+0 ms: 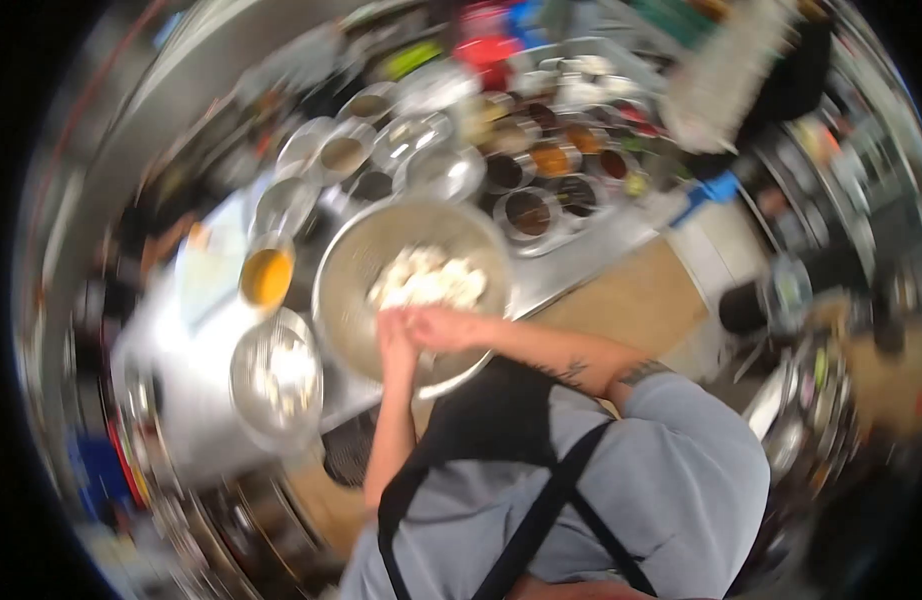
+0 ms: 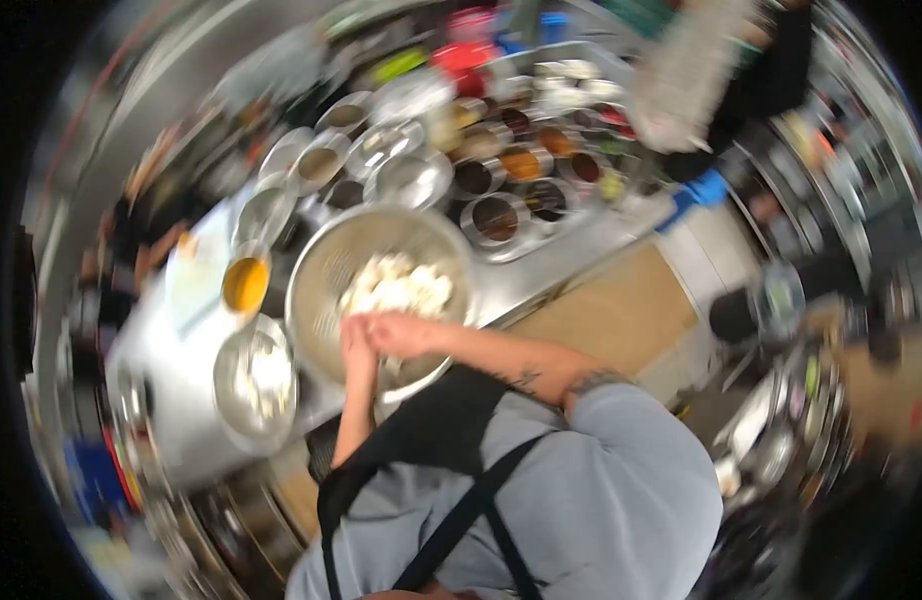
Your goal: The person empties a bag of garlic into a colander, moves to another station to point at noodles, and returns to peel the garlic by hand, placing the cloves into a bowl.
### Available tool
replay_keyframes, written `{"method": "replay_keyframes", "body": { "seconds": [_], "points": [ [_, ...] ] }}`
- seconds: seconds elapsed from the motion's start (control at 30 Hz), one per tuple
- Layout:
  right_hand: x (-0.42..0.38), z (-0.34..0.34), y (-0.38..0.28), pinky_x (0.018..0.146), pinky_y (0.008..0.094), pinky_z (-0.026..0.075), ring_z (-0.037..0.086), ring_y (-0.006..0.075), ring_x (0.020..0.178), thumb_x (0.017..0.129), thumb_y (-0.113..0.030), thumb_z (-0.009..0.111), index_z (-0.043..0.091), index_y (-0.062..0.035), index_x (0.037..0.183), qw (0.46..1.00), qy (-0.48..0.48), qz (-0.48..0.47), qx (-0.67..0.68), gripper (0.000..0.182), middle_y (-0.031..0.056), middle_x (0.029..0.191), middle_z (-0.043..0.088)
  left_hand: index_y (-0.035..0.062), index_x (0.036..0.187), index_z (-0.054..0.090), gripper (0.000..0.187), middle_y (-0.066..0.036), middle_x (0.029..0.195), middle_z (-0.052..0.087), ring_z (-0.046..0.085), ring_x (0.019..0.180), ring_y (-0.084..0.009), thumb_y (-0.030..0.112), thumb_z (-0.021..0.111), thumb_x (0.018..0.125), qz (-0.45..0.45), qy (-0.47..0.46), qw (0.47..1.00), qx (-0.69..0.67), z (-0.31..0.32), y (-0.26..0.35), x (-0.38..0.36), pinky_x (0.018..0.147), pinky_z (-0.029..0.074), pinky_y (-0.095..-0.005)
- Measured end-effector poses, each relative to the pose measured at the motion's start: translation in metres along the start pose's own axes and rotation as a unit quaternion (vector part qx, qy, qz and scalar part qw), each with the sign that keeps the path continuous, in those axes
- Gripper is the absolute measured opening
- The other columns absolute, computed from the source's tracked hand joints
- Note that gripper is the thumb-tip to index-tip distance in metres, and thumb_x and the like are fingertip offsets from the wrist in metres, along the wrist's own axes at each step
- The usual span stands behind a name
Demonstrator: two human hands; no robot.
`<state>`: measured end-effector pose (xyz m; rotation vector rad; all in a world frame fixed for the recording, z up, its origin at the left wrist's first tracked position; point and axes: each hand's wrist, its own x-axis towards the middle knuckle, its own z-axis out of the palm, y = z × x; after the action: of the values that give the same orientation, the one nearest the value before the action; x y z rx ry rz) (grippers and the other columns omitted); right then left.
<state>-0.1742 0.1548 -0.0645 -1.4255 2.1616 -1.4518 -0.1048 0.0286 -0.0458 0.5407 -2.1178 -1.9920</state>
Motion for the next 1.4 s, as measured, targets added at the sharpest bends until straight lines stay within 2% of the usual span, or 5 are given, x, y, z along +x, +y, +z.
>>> {"method": "replay_keyframes", "body": {
  "seconds": [0.13, 0.53, 0.93, 1.17, 1.4],
  "points": [
    [0.014, 0.007, -0.009, 0.084, 0.0490, 0.049, 0.062, 0.0449, 0.092, 0.090, -0.018, 0.049, 0.058, 0.0053, 0.101, 0.996, 0.008, 0.076, 0.048, 0.028, 0.0290, 0.097, 0.065, -0.0072, 0.118, 0.053, 0.046, -0.022, 0.113, 0.060, 0.057, 0.102, -0.0289, 0.034, 0.040, 0.104, 0.034, -0.011, 0.992, 0.124, -0.006, 0.007, 0.010, 0.092, 0.045, -0.0382],
    [0.007, -0.046, -0.072, 0.095, 0.0459, 0.044, 0.055, 0.0401, 0.113, 0.095, -0.020, 0.046, 0.044, 0.0016, 0.132, 0.990, -0.031, 0.128, -0.044, 0.043, 0.0269, 0.127, 0.054, -0.0052, 0.127, 0.042, 0.048, -0.019, 0.120, 0.057, 0.063, 0.103, -0.0285, 0.037, 0.036, 0.104, -0.027, -0.019, 0.990, -0.136, 0.017, 0.019, 0.022, 0.079, 0.056, -0.0370],
    [0.005, -0.051, -0.010, 0.059, 0.0406, 0.051, 0.067, 0.0280, 0.069, 0.093, -0.018, 0.052, 0.058, 0.0029, 0.104, 0.976, 0.020, 0.188, 0.106, 0.025, 0.0194, 0.079, 0.067, 0.0108, 0.109, 0.052, 0.030, -0.003, 0.084, 0.058, 0.049, 0.058, -0.0133, 0.039, 0.042, 0.104, -0.126, -0.030, 0.973, -0.189, 0.048, 0.035, -0.008, 0.047, 0.036, -0.0255],
    [0.007, -0.055, 0.002, 0.040, 0.0334, 0.039, 0.058, 0.0183, 0.056, 0.089, -0.011, 0.051, 0.056, -0.0045, 0.091, 0.744, 0.123, 0.413, 0.511, 0.009, 0.0111, 0.068, 0.060, 0.0078, 0.110, 0.050, 0.025, -0.007, 0.089, 0.060, 0.052, 0.068, -0.0154, 0.032, 0.046, 0.104, -0.120, -0.082, 0.965, -0.219, 0.041, 0.038, -0.015, 0.060, 0.042, -0.0286],
    [0.001, -0.040, -0.007, 0.046, 0.0308, 0.045, 0.058, 0.0140, 0.058, 0.092, -0.026, 0.063, 0.063, -0.0036, 0.094, 0.869, 0.216, 0.280, 0.345, 0.022, 0.0082, 0.075, 0.065, 0.0063, 0.110, 0.054, 0.025, -0.005, 0.091, 0.061, 0.053, 0.072, -0.0154, 0.030, 0.052, 0.102, -0.104, -0.051, 0.964, -0.239, 0.052, 0.025, 0.004, 0.066, 0.045, -0.0286]
  ]
}}
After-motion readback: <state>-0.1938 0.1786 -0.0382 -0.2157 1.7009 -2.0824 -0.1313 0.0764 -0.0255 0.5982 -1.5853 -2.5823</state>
